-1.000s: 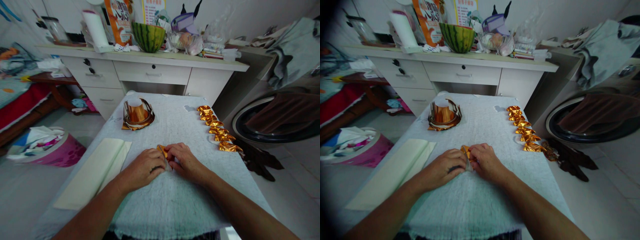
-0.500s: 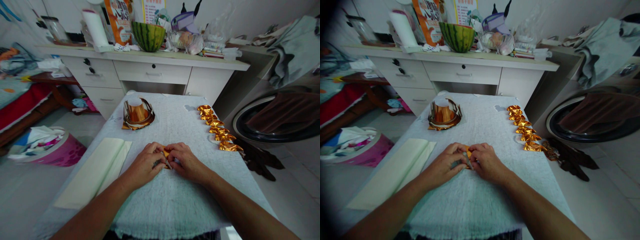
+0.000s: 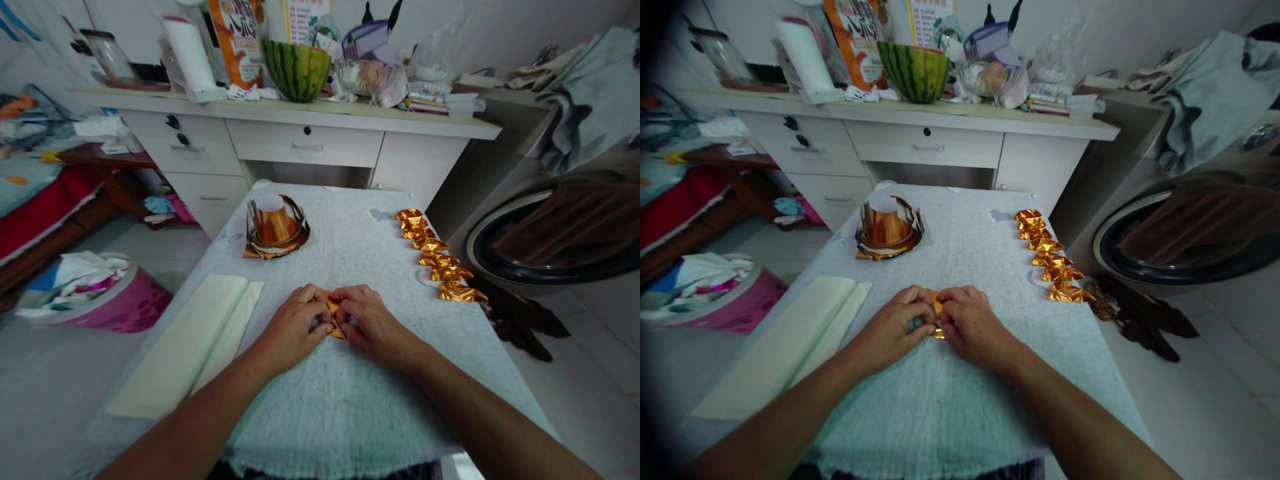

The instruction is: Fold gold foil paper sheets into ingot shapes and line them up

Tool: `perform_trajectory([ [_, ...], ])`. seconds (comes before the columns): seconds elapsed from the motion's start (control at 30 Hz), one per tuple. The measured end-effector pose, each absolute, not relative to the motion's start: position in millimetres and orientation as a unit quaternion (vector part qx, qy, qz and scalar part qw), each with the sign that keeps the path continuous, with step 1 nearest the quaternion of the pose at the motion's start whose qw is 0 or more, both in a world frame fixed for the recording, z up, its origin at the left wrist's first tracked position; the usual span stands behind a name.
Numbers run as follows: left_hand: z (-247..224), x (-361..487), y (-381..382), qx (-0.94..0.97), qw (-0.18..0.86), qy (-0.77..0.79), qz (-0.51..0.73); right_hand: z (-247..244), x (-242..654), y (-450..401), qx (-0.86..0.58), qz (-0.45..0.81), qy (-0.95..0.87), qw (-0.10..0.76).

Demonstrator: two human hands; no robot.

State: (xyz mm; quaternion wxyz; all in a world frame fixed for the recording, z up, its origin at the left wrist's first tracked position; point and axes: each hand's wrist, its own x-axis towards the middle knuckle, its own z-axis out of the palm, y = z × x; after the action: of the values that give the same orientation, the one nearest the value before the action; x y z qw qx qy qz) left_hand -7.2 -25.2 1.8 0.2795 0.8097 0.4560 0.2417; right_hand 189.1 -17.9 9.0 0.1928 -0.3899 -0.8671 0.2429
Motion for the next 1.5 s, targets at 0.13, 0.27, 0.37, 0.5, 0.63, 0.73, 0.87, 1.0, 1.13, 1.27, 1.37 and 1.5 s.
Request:
perform_trajectory([
  [0.13,1.2,-6.1,-24.6,0.81,0.275,0.459,0.241,9.9,188.6,-18.3,-0.396,0.25,-0.863,0.19],
  [0.27,0.1,-5.6,-24.0,0.814,0.271,0.454,0.243,7.0,188.3,-18.2,-0.397,0.242,-0.864,0.192],
  [0.37,-1.2,-5.5,-23.5,0.812,0.269,0.454,0.247,6.1,188.3,-18.5,-0.395,0.239,-0.866,0.192],
  [0.5,-2.4,-5.5,-22.6,0.812,0.268,0.455,0.247,6.5,187.8,-19.4,-0.393,0.235,-0.867,0.195],
  [0.63,-1.5,-4.9,-22.6,0.812,0.27,0.456,0.244,7.1,187.3,-19.7,-0.394,0.233,-0.868,0.195],
  [0.73,0.2,-4.4,-23.2,0.809,0.275,0.459,0.242,7.7,187.1,-19.8,-0.396,0.236,-0.867,0.192],
  [0.87,2.4,-4.0,-23.4,0.806,0.28,0.464,0.238,7.2,187.2,-20.2,-0.398,0.236,-0.865,0.193],
  [1.0,2.4,-4.0,-23.1,0.805,0.282,0.466,0.237,6.1,186.9,-20.9,-0.398,0.235,-0.865,0.194],
  [1.13,1.4,-3.5,-23.1,0.804,0.277,0.469,0.238,5.5,185.7,-21.4,-0.402,0.232,-0.864,0.194],
  [1.27,1.8,-2.9,-22.9,0.805,0.277,0.47,0.235,4.9,184.4,-22.2,-0.408,0.226,-0.864,0.192],
  [1.37,1.9,-2.8,-22.6,0.804,0.275,0.469,0.24,4.8,184.1,-23.1,-0.411,0.225,-0.863,0.191],
  [1.5,2.3,-2.8,-22.6,0.8,0.285,0.469,0.243,5.3,184.1,-23.8,-0.412,0.229,-0.861,0.191],
])
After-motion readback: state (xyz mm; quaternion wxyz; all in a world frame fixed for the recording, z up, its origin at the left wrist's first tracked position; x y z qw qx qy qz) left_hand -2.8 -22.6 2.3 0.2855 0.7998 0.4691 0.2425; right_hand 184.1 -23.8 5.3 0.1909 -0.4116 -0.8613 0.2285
